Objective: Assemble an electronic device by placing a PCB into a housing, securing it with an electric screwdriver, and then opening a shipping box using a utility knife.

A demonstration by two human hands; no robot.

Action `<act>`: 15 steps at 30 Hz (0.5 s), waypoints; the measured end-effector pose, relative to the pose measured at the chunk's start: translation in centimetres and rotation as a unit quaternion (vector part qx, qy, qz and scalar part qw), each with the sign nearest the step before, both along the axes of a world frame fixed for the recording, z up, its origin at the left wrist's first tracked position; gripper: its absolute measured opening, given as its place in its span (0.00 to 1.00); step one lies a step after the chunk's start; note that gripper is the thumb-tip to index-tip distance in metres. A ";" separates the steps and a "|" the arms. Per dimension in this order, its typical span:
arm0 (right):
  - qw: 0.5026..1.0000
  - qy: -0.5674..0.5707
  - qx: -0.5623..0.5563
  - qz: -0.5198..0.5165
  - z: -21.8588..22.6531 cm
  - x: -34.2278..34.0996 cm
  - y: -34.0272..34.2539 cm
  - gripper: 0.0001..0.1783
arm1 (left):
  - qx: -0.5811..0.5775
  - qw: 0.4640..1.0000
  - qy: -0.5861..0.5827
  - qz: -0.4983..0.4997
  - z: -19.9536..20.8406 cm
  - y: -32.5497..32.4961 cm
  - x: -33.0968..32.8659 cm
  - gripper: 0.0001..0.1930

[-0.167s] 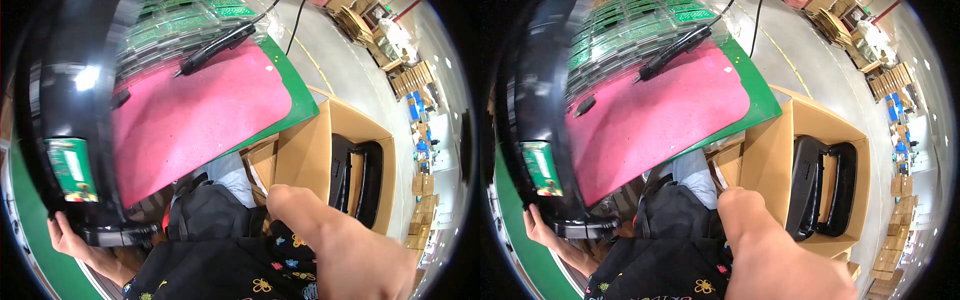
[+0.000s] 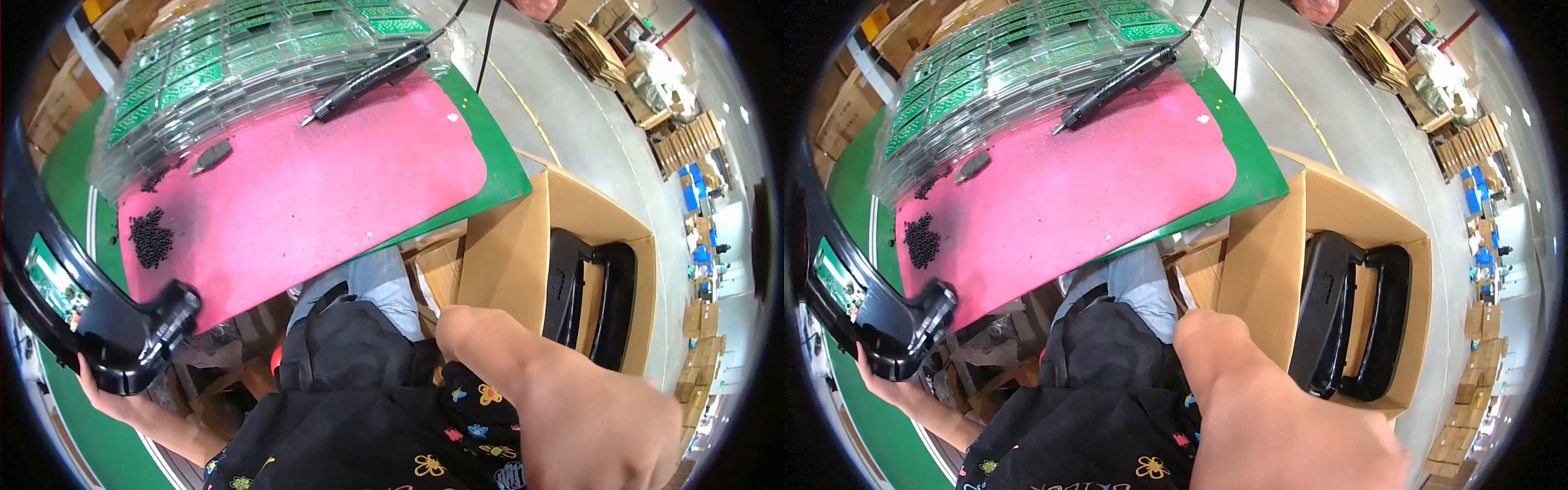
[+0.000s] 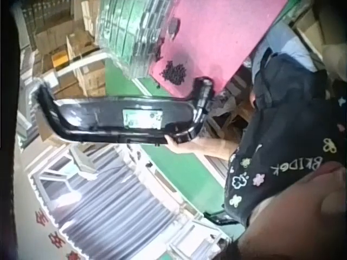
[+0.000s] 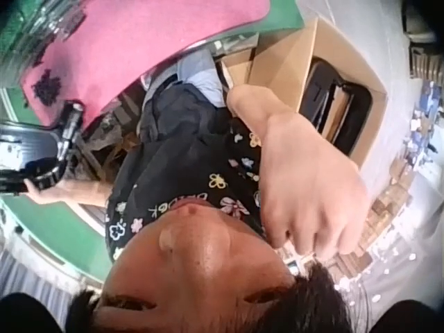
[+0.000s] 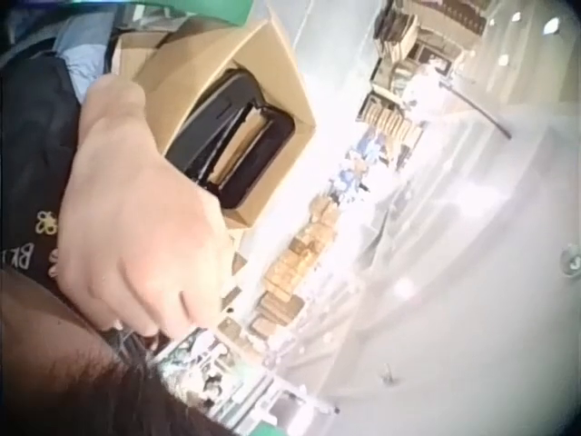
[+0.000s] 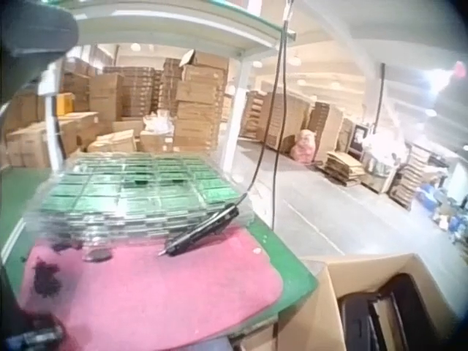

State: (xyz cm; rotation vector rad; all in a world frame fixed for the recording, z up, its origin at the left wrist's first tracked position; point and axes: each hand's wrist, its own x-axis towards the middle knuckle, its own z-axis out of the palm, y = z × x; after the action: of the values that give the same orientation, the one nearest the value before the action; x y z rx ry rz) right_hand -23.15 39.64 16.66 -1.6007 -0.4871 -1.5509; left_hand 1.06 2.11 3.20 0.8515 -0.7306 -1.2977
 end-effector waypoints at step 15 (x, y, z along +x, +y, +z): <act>0.996 -0.011 -0.086 -0.014 -3.8 -1.1 -4.0 0.19 | -0.029 0.993 0.091 0.067 -5.3 -17.2 17.5 0.18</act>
State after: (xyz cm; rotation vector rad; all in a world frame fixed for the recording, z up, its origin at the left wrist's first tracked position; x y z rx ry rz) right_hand -24.24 35.65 12.83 -1.7271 -0.6269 -1.5858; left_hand 18.59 -15.10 -2.07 0.7128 -0.5545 -1.2100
